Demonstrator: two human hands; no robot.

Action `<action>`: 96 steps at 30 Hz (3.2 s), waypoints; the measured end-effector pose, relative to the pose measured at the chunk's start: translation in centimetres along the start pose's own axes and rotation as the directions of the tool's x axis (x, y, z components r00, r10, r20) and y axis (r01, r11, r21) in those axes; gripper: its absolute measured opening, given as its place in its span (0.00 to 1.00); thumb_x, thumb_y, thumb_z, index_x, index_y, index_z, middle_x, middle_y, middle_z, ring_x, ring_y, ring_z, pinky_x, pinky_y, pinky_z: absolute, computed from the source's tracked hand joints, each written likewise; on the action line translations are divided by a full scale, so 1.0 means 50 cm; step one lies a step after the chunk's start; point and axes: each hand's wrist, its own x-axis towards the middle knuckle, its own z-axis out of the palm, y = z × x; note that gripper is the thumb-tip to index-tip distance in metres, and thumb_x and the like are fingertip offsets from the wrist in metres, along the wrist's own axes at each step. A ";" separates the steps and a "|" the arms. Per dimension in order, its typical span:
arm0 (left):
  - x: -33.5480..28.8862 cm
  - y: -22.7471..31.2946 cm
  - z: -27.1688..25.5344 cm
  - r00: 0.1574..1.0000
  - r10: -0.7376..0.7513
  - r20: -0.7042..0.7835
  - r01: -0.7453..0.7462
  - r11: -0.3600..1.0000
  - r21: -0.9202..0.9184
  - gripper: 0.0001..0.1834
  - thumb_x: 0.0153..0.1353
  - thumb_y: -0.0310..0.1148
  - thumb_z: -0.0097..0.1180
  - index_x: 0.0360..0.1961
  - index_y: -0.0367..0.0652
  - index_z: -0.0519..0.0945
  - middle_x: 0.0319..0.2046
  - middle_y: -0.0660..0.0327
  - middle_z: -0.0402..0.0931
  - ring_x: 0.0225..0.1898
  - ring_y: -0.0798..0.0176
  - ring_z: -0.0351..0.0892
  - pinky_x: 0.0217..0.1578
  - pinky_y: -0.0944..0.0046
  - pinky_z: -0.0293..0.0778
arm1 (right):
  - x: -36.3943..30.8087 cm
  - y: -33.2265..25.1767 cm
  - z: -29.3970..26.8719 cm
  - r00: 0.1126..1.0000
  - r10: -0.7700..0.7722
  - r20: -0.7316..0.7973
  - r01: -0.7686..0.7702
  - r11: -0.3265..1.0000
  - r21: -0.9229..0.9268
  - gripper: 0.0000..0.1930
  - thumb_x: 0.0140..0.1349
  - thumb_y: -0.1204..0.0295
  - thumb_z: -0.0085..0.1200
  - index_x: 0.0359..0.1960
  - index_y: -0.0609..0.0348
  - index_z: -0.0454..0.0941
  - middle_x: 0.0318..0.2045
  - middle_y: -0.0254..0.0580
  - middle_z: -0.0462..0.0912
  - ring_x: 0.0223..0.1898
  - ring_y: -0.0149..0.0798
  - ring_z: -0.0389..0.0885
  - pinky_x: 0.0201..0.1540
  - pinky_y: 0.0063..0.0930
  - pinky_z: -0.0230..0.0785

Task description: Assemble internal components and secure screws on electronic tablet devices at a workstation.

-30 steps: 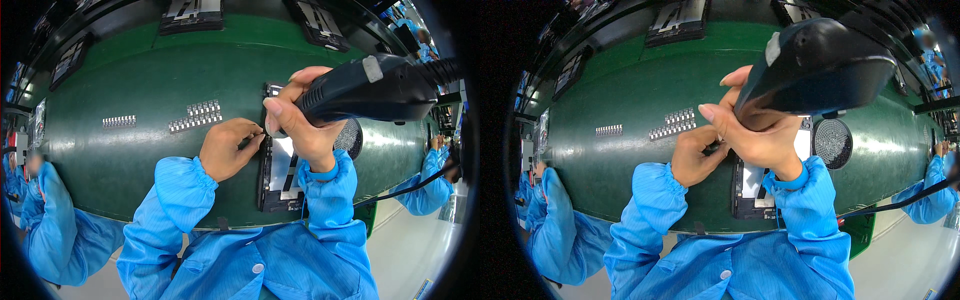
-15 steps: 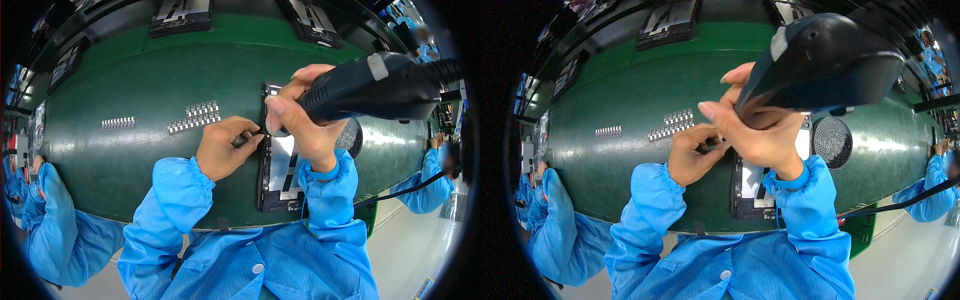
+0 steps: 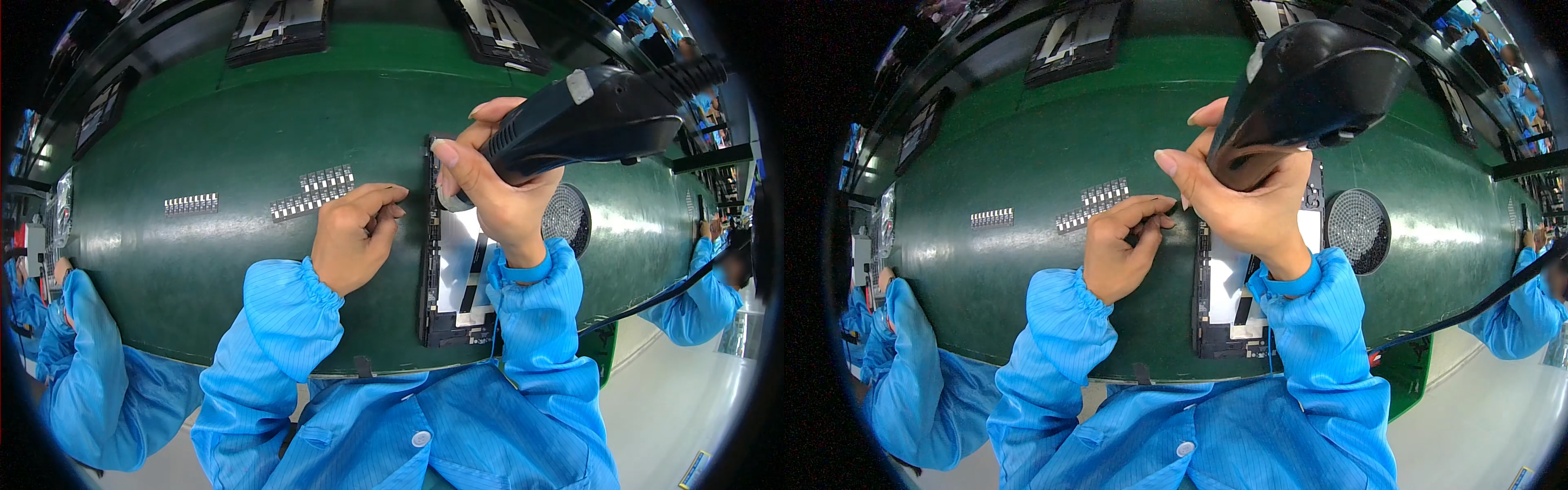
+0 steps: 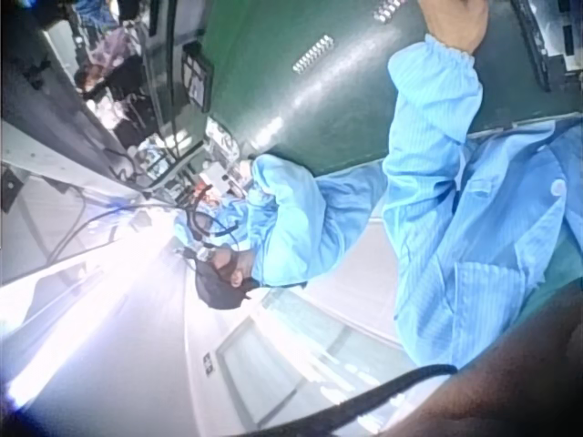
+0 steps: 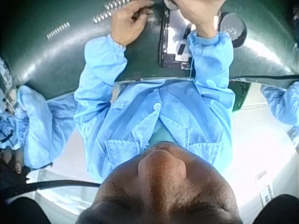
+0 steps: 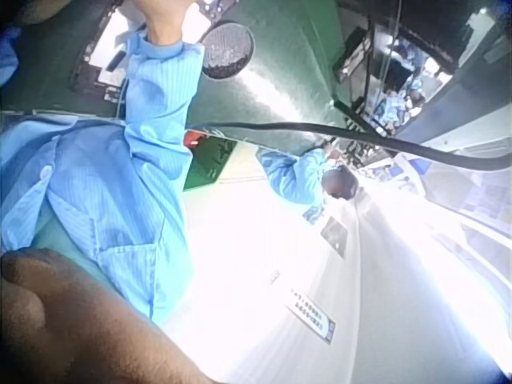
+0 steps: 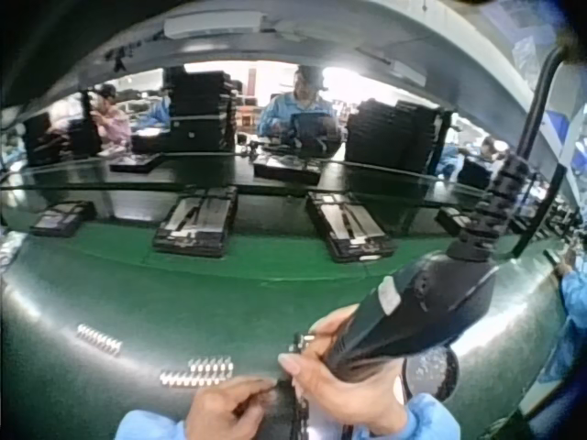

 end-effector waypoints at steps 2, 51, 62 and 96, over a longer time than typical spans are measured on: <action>0.000 0.000 0.000 1.000 -0.001 0.000 0.001 1.000 0.000 0.14 0.49 0.14 0.49 0.38 0.30 0.78 0.35 0.52 0.79 0.32 0.62 0.82 0.28 0.69 0.77 | 0.000 0.000 0.000 1.000 0.001 -0.003 -0.001 1.000 0.003 0.16 0.48 0.82 0.64 0.38 0.67 0.73 0.17 0.35 0.78 0.17 0.24 0.75 0.19 0.15 0.65; -0.033 0.039 0.011 0.997 0.079 -0.002 -0.079 0.989 0.126 0.13 0.47 0.16 0.53 0.36 0.34 0.79 0.33 0.52 0.79 0.33 0.58 0.81 0.34 0.66 0.75 | -0.009 0.002 0.000 0.991 0.016 0.132 -0.004 0.996 -0.085 0.19 0.48 0.88 0.59 0.41 0.65 0.68 0.17 0.39 0.76 0.18 0.28 0.76 0.21 0.19 0.69; -0.142 0.099 0.085 0.690 0.435 0.578 -0.603 0.787 0.128 0.30 0.42 0.41 0.65 0.47 0.37 0.75 0.52 0.55 0.70 0.58 0.54 0.66 0.57 0.49 0.60 | -0.119 -0.116 -0.265 0.856 0.230 0.463 -0.354 0.913 0.201 0.24 0.40 0.67 0.69 0.36 0.63 0.71 0.44 0.68 0.76 0.55 0.65 0.67 0.60 0.58 0.53; 0.262 0.012 -0.219 0.816 0.505 0.280 -0.508 0.397 0.765 0.25 0.41 0.20 0.59 0.46 0.35 0.75 0.46 0.48 0.75 0.45 0.48 0.77 0.46 0.59 0.74 | -0.098 -0.112 -0.177 0.891 0.342 0.297 -0.447 0.770 0.455 0.29 0.43 0.86 0.62 0.49 0.60 0.65 0.41 0.62 0.78 0.35 0.51 0.83 0.38 0.38 0.75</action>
